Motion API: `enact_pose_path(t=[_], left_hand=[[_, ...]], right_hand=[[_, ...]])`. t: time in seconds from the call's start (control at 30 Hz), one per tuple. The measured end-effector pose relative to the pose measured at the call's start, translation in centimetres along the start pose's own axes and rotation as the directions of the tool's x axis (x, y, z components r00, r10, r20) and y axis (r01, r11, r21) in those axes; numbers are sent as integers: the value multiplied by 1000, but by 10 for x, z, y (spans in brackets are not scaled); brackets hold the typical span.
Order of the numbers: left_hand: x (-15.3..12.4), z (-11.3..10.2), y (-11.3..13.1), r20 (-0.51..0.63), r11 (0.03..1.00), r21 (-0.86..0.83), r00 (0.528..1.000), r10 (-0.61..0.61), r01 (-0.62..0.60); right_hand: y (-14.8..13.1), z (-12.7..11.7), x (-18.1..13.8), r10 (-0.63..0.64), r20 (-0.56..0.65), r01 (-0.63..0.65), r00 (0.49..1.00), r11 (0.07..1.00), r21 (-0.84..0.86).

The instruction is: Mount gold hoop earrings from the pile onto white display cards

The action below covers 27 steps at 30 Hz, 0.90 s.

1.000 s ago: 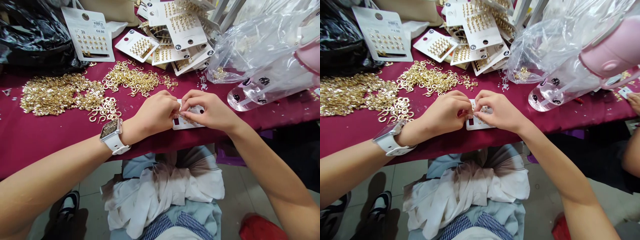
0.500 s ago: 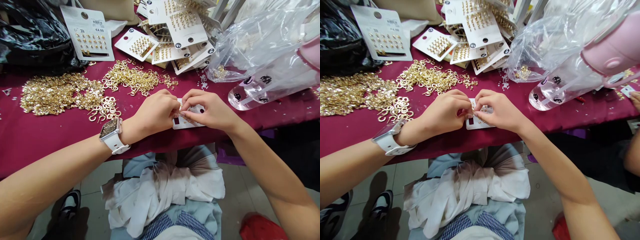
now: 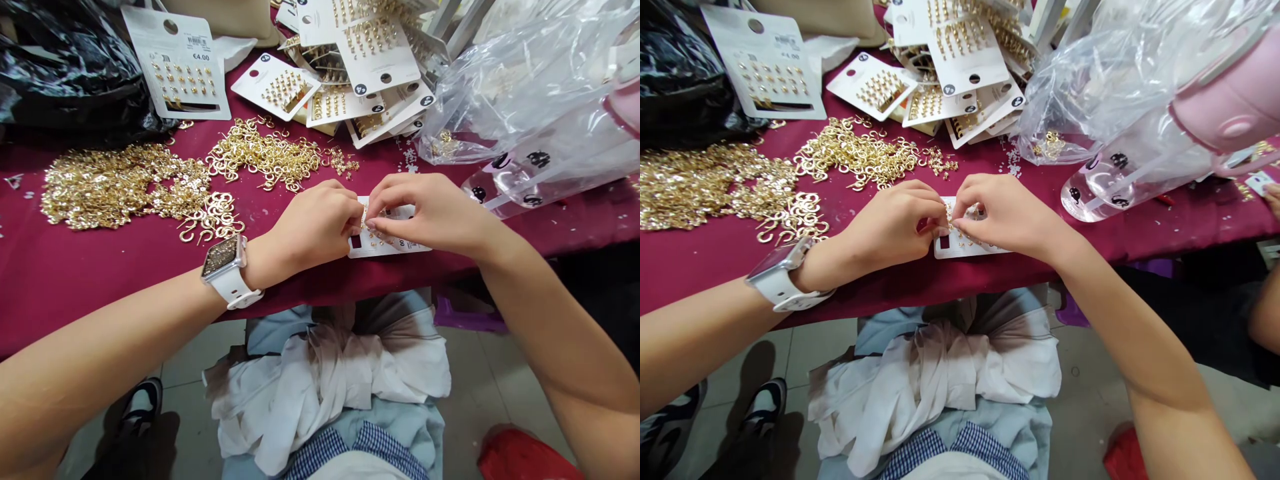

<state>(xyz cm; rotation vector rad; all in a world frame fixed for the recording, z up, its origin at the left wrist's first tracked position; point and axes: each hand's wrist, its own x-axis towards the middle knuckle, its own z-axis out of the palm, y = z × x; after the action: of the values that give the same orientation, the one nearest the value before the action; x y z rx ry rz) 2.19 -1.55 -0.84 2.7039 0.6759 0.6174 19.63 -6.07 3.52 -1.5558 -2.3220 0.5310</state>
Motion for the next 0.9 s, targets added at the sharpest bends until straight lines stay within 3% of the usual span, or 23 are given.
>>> enact_pose_path(t=[0.4, 0.9], left_hand=[[-1, 1, 1, 15, 1000, 28, 1000, 3, -3], [-1, -1, 3, 24, 998, 68, 1000, 6, -8]], right_hand=[[-9, -4, 8, -15, 116, 34, 993, 985, -170], [-2, -2, 5, -74, 54, 80, 996, 989, -127]])
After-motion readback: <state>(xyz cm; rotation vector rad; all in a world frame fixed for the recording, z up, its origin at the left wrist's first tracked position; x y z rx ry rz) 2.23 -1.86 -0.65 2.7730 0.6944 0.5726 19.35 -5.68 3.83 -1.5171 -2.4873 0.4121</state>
